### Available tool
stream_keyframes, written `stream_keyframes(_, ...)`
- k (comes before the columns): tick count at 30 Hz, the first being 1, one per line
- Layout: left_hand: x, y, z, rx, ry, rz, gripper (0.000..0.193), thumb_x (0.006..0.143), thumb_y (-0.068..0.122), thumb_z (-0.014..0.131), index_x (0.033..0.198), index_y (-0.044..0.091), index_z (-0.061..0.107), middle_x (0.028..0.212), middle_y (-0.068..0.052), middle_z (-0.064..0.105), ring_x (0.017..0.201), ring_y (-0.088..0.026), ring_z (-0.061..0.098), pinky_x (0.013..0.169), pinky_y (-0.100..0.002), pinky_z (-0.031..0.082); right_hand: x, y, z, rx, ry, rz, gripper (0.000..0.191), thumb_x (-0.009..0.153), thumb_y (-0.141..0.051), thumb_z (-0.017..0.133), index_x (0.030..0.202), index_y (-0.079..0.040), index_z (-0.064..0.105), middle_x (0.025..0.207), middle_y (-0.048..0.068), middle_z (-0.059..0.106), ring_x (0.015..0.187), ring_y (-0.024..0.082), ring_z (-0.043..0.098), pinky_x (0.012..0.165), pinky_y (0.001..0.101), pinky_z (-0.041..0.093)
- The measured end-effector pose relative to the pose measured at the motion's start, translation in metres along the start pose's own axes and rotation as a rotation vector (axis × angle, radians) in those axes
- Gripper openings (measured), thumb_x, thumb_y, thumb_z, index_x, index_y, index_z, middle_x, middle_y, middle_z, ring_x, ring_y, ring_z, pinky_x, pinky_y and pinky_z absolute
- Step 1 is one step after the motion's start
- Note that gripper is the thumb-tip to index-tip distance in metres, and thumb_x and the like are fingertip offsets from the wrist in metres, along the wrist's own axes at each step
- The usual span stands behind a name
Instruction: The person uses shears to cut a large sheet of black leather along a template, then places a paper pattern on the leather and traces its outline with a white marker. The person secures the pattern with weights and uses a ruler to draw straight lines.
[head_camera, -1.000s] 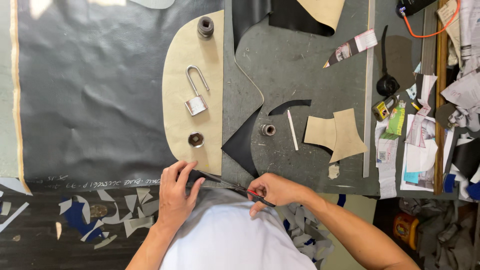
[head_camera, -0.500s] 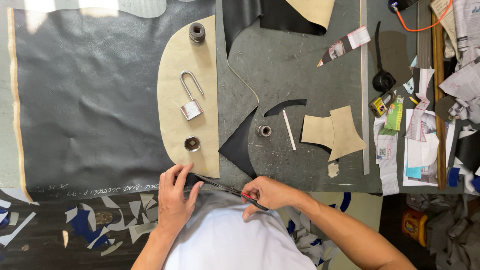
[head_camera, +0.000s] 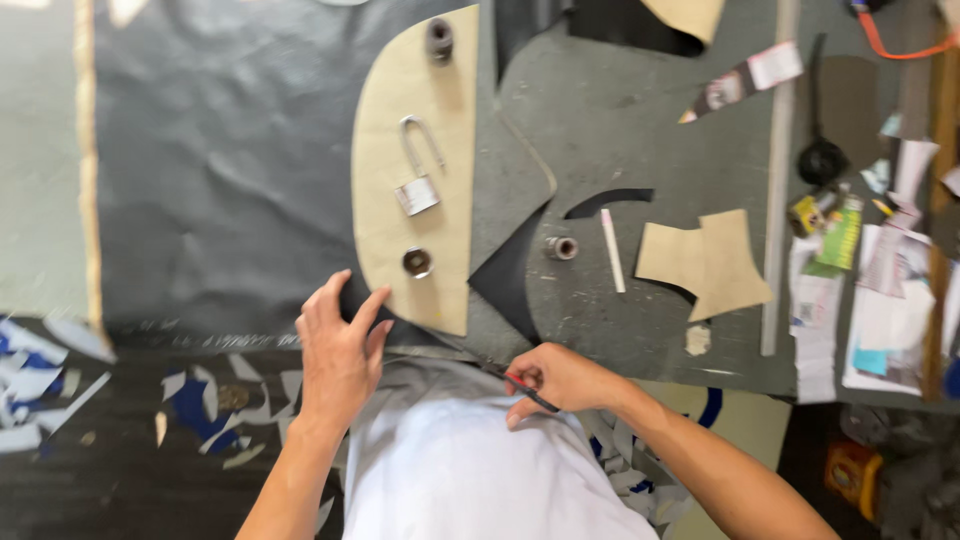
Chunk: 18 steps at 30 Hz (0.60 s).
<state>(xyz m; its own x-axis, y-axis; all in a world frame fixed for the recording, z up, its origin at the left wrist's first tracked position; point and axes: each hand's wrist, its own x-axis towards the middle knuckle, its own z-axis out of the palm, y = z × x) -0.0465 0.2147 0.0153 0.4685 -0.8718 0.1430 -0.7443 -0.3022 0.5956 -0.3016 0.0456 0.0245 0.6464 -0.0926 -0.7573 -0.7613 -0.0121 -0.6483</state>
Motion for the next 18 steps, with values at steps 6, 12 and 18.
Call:
stream_keyframes(6,-0.005,-0.015,-0.006,-0.023,-0.029,-0.003,0.054,0.081,0.011,0.079,0.133,0.016,0.064,0.145,-0.019,0.046,0.13,-0.039,0.046,0.102,-0.051,0.039,0.01,-0.002,0.009,0.059,-0.03,0.022,0.042,0.065,-0.028,0.097,0.09,-0.003,0.074,0.059,-0.008,0.047,0.056,0.004,0.044,0.052,0.0248,0.034)
stream_keyframes(12,-0.011,-0.025,-0.007,-0.035,-0.055,-0.004,0.057,0.08,0.014,0.082,0.134,0.017,0.065,0.146,-0.018,0.043,0.13,-0.038,0.043,0.103,-0.05,0.039,0.02,-0.006,0.019,0.047,-0.019,0.022,0.041,0.066,-0.027,0.096,0.091,-0.002,0.073,0.056,-0.008,0.047,0.054,0.004,0.044,0.052,0.0241,0.034)
stream_keyframes(18,-0.016,-0.03,-0.006,-0.041,-0.076,-0.009,0.057,0.081,0.019,0.083,0.134,0.018,0.064,0.147,-0.018,0.041,0.131,-0.037,0.042,0.104,-0.049,0.039,0.017,-0.007,0.027,0.073,-0.007,0.03,0.041,0.068,-0.029,0.095,0.087,-0.001,0.072,0.054,-0.007,0.045,0.053,0.005,0.042,0.051,0.0245,0.032)
